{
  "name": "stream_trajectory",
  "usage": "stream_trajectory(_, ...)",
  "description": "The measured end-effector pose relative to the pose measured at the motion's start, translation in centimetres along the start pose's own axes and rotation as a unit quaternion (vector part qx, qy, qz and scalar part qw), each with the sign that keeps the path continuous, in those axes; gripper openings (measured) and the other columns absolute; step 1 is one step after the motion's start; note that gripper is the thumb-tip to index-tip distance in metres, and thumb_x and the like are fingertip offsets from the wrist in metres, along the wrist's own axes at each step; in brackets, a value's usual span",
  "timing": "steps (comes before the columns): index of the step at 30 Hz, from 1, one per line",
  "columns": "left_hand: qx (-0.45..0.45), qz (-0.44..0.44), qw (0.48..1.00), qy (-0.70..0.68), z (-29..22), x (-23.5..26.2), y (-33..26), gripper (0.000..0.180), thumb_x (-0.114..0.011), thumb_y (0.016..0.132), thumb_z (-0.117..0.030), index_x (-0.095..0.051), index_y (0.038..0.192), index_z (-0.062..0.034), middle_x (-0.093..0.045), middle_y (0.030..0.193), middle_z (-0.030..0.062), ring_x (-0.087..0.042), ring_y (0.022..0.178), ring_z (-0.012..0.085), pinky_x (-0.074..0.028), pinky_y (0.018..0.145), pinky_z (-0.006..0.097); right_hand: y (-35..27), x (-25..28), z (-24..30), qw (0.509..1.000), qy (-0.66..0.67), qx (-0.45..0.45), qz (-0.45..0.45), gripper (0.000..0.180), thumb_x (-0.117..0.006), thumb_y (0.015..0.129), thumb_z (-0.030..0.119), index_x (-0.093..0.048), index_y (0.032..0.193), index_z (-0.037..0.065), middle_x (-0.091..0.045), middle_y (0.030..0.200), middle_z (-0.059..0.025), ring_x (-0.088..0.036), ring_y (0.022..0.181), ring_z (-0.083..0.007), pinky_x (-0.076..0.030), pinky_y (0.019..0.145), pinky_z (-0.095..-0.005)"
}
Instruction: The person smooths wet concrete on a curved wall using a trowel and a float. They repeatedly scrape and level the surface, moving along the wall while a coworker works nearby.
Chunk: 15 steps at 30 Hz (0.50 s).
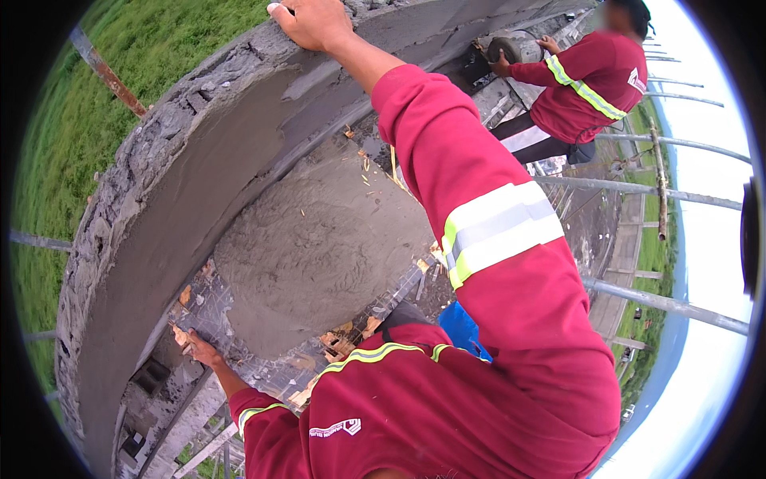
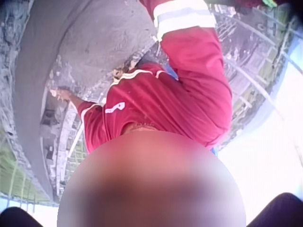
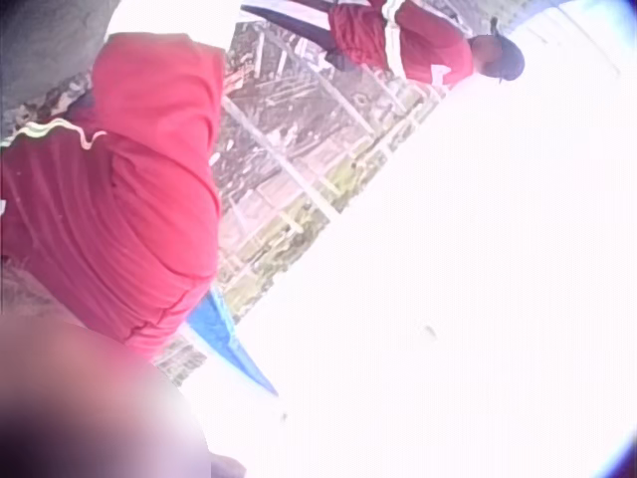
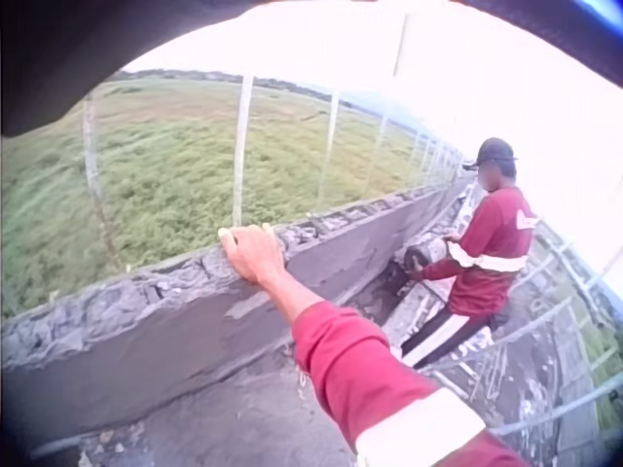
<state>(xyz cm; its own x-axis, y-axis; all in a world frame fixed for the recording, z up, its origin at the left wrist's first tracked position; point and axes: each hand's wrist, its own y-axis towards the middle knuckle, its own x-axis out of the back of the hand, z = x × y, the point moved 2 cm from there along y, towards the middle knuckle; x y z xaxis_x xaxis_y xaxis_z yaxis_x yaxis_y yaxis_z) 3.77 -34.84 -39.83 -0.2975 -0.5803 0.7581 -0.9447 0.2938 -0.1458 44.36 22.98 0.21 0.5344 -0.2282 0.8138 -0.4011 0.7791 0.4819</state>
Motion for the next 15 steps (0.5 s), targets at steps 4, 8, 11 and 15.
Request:
stream_trajectory(4, -0.023, 0.008, 1.0, 0.003, -0.1, 0.0, -0.1, 0.074, -0.059, 0.094, -0.057, -0.059, 0.134, 0.0057, -0.06, 0.135, 0.0251, -0.056, 0.123, 0.0386, -0.04, 0.106, 0.045, 0.3, -0.5, -0.4, 1.0, -0.017, 0.0, 0.008, 0.049, -0.043, 0.101, 0.043, -0.074, 0.091, 0.007, -0.072, 0.099, -0.0204, -0.063, 0.102, -0.0413, -0.037, 0.107, -0.0561)
stream_trajectory(8, 0.003, -0.003, 1.0, -0.022, 0.1, 0.1, -0.1, 0.081, -0.06, 0.092, -0.059, -0.057, 0.133, 0.0102, -0.061, 0.134, 0.0265, -0.057, 0.123, 0.0405, -0.04, 0.106, 0.044, 0.4, -0.7, -0.3, 1.0, -0.014, 0.019, -0.001, 0.048, -0.042, 0.101, 0.042, -0.073, 0.091, 0.006, -0.071, 0.1, -0.0215, -0.064, 0.101, -0.0432, -0.038, 0.105, -0.0584)
stream_trajectory(11, -0.02, 0.016, 0.999, -0.029, 0.4, 0.0, 0.1, 0.079, -0.059, 0.094, -0.056, -0.053, 0.138, 0.009, -0.055, 0.142, 0.0261, -0.053, 0.13, 0.0401, -0.038, 0.109, 0.044, 0.4, -0.6, -0.2, 0.999, -0.023, 0.028, 0.002, 0.047, -0.043, 0.1, 0.041, -0.074, 0.093, 0.007, -0.07, 0.099, -0.0235, -0.063, 0.099, -0.0449, -0.041, 0.099, -0.0565)
stream_trajectory(15, -0.011, 0.016, 0.999, -0.037, 1.4, -0.2, 0.7, 0.074, -0.063, 0.094, -0.05, -0.053, 0.14, 0.0072, -0.054, 0.143, 0.0251, -0.052, 0.131, 0.0385, -0.037, 0.11, 0.043, 0.4, -0.6, -0.1, 1.0, -0.012, 0.019, -0.006, 0.045, -0.045, 0.099, 0.041, -0.074, 0.093, 0.007, -0.07, 0.098, -0.0242, -0.063, 0.098, -0.0452, -0.043, 0.096, -0.0547)
